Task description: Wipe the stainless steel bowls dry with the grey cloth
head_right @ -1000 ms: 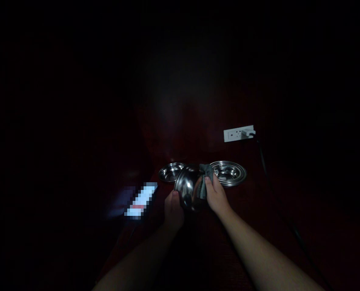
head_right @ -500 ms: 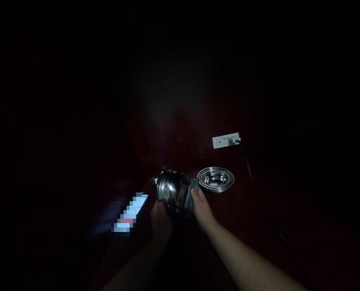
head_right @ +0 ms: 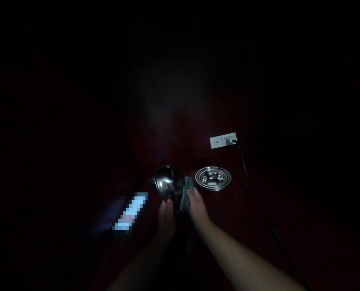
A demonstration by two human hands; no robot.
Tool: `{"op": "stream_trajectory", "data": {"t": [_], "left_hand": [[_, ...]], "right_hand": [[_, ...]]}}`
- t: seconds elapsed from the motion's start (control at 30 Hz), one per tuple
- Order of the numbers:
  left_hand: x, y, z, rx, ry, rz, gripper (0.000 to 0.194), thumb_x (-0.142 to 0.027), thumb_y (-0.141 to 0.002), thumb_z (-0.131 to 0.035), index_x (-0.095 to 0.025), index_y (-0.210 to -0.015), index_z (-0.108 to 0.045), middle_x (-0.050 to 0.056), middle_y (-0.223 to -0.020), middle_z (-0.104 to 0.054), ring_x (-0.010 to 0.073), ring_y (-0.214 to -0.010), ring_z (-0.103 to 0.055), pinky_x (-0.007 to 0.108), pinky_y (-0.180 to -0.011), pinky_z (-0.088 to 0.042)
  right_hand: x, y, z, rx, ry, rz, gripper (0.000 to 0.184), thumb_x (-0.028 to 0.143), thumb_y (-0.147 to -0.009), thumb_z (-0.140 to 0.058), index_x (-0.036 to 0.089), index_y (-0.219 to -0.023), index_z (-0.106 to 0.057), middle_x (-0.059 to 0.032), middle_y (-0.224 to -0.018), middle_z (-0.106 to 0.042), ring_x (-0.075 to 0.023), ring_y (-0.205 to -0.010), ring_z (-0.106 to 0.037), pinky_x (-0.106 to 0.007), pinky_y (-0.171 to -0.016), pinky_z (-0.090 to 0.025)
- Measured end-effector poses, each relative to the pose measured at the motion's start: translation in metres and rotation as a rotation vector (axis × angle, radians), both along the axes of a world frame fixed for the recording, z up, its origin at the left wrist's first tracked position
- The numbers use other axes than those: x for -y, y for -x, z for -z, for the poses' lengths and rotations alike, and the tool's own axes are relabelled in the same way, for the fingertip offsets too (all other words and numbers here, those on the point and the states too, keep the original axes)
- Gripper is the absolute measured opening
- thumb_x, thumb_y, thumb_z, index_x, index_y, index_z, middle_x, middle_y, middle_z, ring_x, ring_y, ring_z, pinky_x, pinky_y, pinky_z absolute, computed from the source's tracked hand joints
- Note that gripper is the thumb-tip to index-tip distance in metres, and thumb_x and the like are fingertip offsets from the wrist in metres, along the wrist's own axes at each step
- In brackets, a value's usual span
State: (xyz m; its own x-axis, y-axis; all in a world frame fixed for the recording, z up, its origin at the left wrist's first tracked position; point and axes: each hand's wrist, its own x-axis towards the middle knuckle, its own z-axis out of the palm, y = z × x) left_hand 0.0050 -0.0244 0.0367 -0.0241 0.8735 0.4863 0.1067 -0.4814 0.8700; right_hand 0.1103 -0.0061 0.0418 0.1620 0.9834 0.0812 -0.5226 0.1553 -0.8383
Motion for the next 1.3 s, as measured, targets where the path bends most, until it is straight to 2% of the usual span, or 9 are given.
{"op": "stream_trajectory", "data": {"t": [0.2,0.33,0.5,0.67,0.77,0.9,1.07,1.2,1.3], "left_hand": [[-0.001,-0.018,0.007,-0.159,-0.068,0.040,0.041,-0.034,-0.092,-0.036,-0.015,-0.127,-0.048,0.012,-0.132,-0.051,0.0209,-0.122,-0.048,0.035,-0.105,-0.035],[-0.004,-0.029,0.005,-0.241,-0.125,0.024,0.040,-0.032,-0.093,-0.035,-0.015,-0.125,-0.049,0.013,-0.129,-0.053,0.0215,-0.120,-0.049,0.037,-0.105,-0.035],[-0.006,-0.023,-0.005,-0.355,-0.246,0.061,0.034,-0.029,-0.092,-0.033,-0.015,-0.111,-0.057,0.012,-0.110,-0.063,0.0210,-0.101,-0.059,0.034,-0.089,-0.045],[-0.003,-0.011,-0.008,-0.458,-0.406,0.009,0.034,-0.027,-0.092,-0.027,-0.014,-0.091,-0.059,0.010,-0.084,-0.065,0.0184,-0.076,-0.061,0.031,-0.070,-0.047],[-0.003,-0.006,-0.008,-0.496,-0.497,-0.072,0.033,-0.024,-0.091,-0.028,-0.015,-0.075,-0.055,0.006,-0.067,-0.060,0.0158,-0.061,-0.056,0.028,-0.060,-0.042],[-0.005,0.001,-0.010,-0.495,-0.581,-0.139,0.035,-0.022,-0.090,-0.030,-0.017,-0.059,-0.046,0.001,-0.052,-0.049,0.0120,-0.047,-0.046,0.025,-0.049,-0.034],[-0.008,0.008,-0.009,-0.447,-0.594,-0.141,0.038,-0.022,-0.090,-0.030,-0.019,-0.053,-0.039,-0.001,-0.047,-0.043,0.0103,-0.042,-0.042,0.025,-0.045,-0.029],[-0.006,0.009,-0.007,-0.414,-0.600,-0.137,0.042,-0.025,-0.091,-0.028,-0.018,-0.051,-0.039,0.000,-0.045,-0.043,0.0105,-0.042,-0.042,0.025,-0.045,-0.029],[-0.003,0.008,-0.005,-0.362,-0.594,-0.151,0.045,-0.029,-0.092,-0.026,-0.018,-0.053,-0.044,0.001,-0.047,-0.046,0.0114,-0.044,-0.045,0.025,-0.046,-0.032]], "right_hand": [[0.002,-0.005,-0.008,0.178,-0.160,0.093,0.051,0.050,-0.078,-0.053,0.021,-0.119,-0.059,-0.0058,-0.112,-0.067,-0.0244,-0.108,-0.058,-0.037,-0.097,-0.041],[0.000,-0.008,-0.004,0.307,-0.317,0.177,0.051,0.045,-0.086,-0.042,0.020,-0.131,-0.047,-0.0069,-0.127,-0.057,-0.0227,-0.116,-0.052,-0.039,-0.104,-0.034],[0.002,-0.011,-0.003,0.519,-0.510,0.299,0.054,0.033,-0.089,-0.038,0.019,-0.140,-0.031,-0.0078,-0.146,-0.035,-0.0238,-0.131,-0.036,-0.045,-0.109,-0.027],[0.004,-0.017,-0.009,0.706,-0.697,0.418,0.060,0.024,-0.086,-0.039,0.020,-0.144,-0.022,-0.0067,-0.151,-0.024,-0.0239,-0.138,-0.023,-0.048,-0.112,-0.022],[0.006,-0.022,-0.013,0.809,-0.756,0.450,0.060,0.022,-0.084,-0.040,0.019,-0.143,-0.026,-0.0074,-0.151,-0.023,-0.0246,-0.139,-0.022,-0.048,-0.112,-0.022],[0.007,-0.028,-0.017,0.882,-0.794,0.471,0.055,0.023,-0.083,-0.042,0.018,-0.137,-0.037,-0.0089,-0.146,-0.033,-0.0256,-0.136,-0.026,-0.048,-0.112,-0.021],[0.000,-0.032,-0.016,0.756,-0.770,0.462,0.048,0.028,-0.085,-0.041,0.019,-0.132,-0.043,-0.0097,-0.136,-0.045,-0.0242,-0.127,-0.039,-0.044,-0.108,-0.028],[-0.011,-0.033,-0.012,0.530,-0.527,0.408,0.040,0.037,-0.088,-0.038,0.019,-0.120,-0.052,-0.0084,-0.119,-0.059,-0.0224,-0.109,-0.053,-0.040,-0.100,-0.036],[-0.019,-0.032,-0.007,0.363,-0.318,0.361,0.043,0.049,-0.085,-0.041,0.019,-0.112,-0.058,-0.0066,-0.114,-0.062,-0.0233,-0.110,-0.053,-0.040,-0.102,-0.033]]}}
